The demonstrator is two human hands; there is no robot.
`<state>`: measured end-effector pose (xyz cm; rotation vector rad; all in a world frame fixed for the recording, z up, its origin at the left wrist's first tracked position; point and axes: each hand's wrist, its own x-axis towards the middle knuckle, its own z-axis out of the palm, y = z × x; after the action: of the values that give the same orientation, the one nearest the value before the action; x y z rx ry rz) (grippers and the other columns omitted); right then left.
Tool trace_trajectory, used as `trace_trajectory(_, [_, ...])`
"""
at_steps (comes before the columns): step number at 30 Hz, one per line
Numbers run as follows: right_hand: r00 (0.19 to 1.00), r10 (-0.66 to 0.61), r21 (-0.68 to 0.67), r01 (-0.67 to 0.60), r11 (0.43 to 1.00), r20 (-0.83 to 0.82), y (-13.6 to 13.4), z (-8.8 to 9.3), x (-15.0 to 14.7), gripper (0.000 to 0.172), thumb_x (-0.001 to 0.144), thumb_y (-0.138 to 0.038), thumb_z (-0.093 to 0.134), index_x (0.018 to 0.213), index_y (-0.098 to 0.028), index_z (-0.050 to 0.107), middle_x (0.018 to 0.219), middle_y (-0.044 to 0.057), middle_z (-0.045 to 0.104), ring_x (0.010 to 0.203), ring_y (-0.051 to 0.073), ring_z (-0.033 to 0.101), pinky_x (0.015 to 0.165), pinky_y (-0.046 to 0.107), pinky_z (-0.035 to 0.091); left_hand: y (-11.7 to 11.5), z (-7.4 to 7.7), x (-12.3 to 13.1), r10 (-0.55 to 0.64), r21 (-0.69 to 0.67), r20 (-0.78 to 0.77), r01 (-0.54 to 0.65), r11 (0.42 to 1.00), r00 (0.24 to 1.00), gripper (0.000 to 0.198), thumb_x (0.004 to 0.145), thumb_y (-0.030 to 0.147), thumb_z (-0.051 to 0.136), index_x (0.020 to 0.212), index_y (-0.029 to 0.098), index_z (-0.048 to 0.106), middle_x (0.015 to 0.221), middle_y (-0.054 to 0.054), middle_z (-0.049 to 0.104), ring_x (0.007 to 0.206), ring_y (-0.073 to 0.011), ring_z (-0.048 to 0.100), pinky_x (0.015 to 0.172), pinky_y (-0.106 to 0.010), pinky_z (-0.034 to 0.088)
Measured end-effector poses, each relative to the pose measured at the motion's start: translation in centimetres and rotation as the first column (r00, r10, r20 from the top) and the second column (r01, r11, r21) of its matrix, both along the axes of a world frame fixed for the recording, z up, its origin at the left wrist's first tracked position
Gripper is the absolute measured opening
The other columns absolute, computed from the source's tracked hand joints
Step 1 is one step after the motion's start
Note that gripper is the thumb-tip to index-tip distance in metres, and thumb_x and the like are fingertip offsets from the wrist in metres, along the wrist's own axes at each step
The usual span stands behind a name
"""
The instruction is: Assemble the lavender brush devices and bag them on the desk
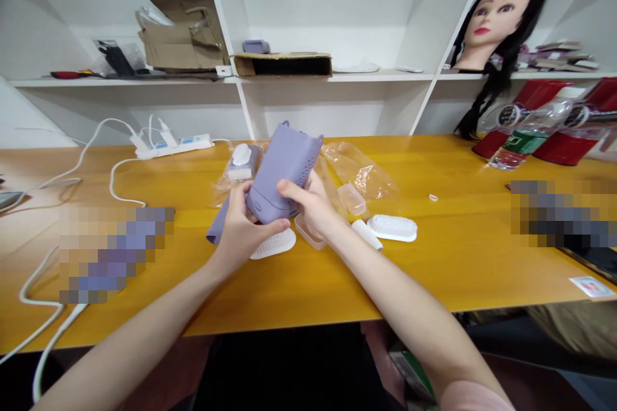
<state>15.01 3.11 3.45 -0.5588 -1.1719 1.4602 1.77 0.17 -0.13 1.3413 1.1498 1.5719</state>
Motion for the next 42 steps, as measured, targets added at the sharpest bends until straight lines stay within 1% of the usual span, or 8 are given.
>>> trace_trajectory(3, [0.99,-0.14,-0.062,0.139,0.988,-0.009,-0.1,0.0,-0.3,0.053,0.053,-0.027,0.081,0.101,-0.026,0.059,0.088,0.0,0.068,0.088,0.023,0.063,0.081,0.038,0.051,-0.4,-0.2,0.3,-0.138,0.021,0.057,0.137,0.99,0.989,0.082,0.05,0.023,0.084,0.12,0.025,0.041,0.13,-0.01,0.046,0.116,-0.0257,0.049,0.089,-0.034,0.046])
trace_trajectory(6, [0.988,-0.154,-0.076,0.152,0.985,-0.029,0.3,0.0,0.3,0.047,0.053,-0.02,0.076,0.097,-0.025,0.06,0.081,-0.001,0.067,0.085,0.023,0.062,0.08,0.039,0.051,-0.6,0.4,0.3,-0.333,-0.032,0.202,0.346,0.938,0.921,0.07,0.057,0.022,0.079,0.114,0.026,0.038,0.119,-0.005,0.052,0.1,-0.0181,0.057,0.08,-0.029,0.048])
trace_trajectory(11, [0.998,-0.063,-0.064,0.062,0.996,-0.017,0.9,-0.4,0.9,0.041,0.055,-0.017,0.07,0.095,-0.022,0.062,0.08,0.0,0.067,0.081,0.022,0.061,0.08,0.041,0.049,-0.6,1.2,0.0,-0.299,-0.219,0.336,0.383,0.897,0.893,0.061,0.054,0.014,0.078,0.103,0.023,0.042,0.1,0.001,0.059,0.085,-0.0129,0.057,0.076,-0.027,0.045])
trace_trajectory(16, [0.998,-0.062,-0.064,0.061,0.996,-0.006,0.6,-0.6,0.5,0.04,0.053,-0.016,0.066,0.092,-0.022,0.062,0.079,0.0,0.067,0.082,0.023,0.06,0.08,0.041,0.048,-0.5,0.8,-0.1,-0.37,-0.401,0.321,0.479,0.781,0.872,0.039,0.058,0.019,0.076,0.094,0.017,0.059,0.082,-0.001,0.063,0.083,-0.016,0.059,0.08,-0.032,0.044])
trace_trajectory(21, [0.996,-0.081,-0.075,0.078,0.994,-0.041,0.1,-0.3,0.4,0.043,0.049,-0.015,0.068,0.091,-0.024,0.061,0.08,-0.001,0.067,0.083,0.023,0.06,0.079,0.04,0.05,-0.5,0.3,0.1,-0.39,-0.273,0.353,0.492,0.827,0.85,0.047,0.057,0.02,0.08,0.1,0.017,0.063,0.092,-0.003,0.068,0.09,-0.0179,0.061,0.086,-0.034,0.045])
trace_trajectory(25, [0.994,-0.105,-0.063,0.107,0.992,0.029,0.0,-0.4,0.5,0.039,0.05,-0.02,0.071,0.088,-0.024,0.061,0.082,0.0,0.067,0.082,0.023,0.061,0.075,0.039,0.051,-0.3,0.0,0.0,-0.409,-0.267,0.278,0.478,0.837,0.869,0.053,0.054,0.022,0.084,0.103,0.016,0.065,0.096,-0.006,0.069,0.09,-0.0209,0.063,0.083,-0.036,0.049])
trace_trajectory(35, [0.992,-0.106,-0.025,0.108,0.994,0.067,0.0,-0.5,0.1,0.055,0.055,-0.034,0.083,0.105,-0.025,0.061,0.091,0.002,0.068,0.088,0.022,0.062,0.079,0.037,0.052,-0.5,0.0,0.0,-0.251,-0.24,0.179,0.289,0.927,0.951,0.042,0.053,0.023,0.083,0.089,0.015,0.064,0.082,-0.001,0.064,0.072,-0.0146,0.059,0.069,-0.03,0.048])
trace_trajectory(42, [0.996,-0.078,0.028,0.076,0.997,0.052,-0.3,-0.1,0.3,0.041,0.057,-0.033,0.082,0.092,-0.025,0.062,0.098,0.002,0.069,0.093,0.022,0.062,0.086,0.04,0.05,-0.1,-0.2,0.0,-0.192,-0.204,0.074,0.203,0.958,0.979,0.046,0.052,0.026,0.083,0.092,0.016,0.062,0.087,-0.003,0.065,0.079,-0.018,0.06,0.073,-0.032,0.047])
